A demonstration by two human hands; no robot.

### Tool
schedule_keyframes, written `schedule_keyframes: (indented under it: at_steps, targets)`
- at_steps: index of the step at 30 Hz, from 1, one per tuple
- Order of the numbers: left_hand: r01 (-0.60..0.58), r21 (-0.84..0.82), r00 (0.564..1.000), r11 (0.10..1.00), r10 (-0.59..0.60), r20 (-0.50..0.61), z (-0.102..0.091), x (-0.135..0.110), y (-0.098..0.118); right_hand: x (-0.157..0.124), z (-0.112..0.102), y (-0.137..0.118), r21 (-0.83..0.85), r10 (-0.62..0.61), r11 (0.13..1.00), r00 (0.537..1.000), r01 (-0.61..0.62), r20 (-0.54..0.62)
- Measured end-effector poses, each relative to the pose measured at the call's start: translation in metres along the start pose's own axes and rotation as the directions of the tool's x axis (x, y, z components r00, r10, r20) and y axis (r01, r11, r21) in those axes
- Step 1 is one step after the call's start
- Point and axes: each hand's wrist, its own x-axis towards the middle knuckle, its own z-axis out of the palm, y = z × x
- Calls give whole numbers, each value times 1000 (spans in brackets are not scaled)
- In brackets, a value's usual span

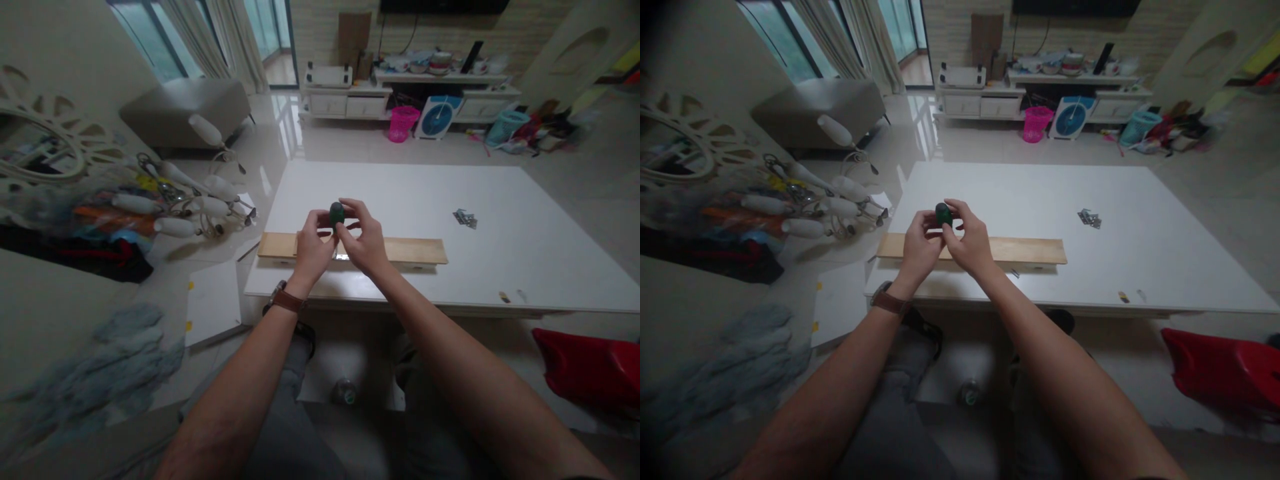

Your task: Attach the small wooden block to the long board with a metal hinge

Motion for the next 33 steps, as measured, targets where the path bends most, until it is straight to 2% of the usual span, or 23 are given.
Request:
schedule_keyframes:
  at_steps: [7,11,15,18,24,27,33]
  targets:
    - [-46,131,999,990,46,4,0,0,0,0,3,4,-61,2,998,998,-6,-60]
    - [-35,76,999,997,33,24,1,0,-3,0,2,3,-63,-14,998,998,11,-55]
    - [-14,53,1000,999,13,13,-1,-1,-2,-1,0,0,-33,1,999,1000,-1,11]
    - [-19,46,999,999,17,48,-2,-1,-1,-1,-1,0,-18,4,1000,999,-3,48]
    - [-37,126,999,991,33,31,-2,-1,-1,-1,0,4,-72,-3,997,1000,2,-17]
    - [-19,114,999,993,15,44,-2,-1,0,-1,1,5,-89,-9,996,999,6,-40]
    - [10,32,999,999,-11,38,-6,-1,0,-3,2,1,-37,-15,999,1000,15,14]
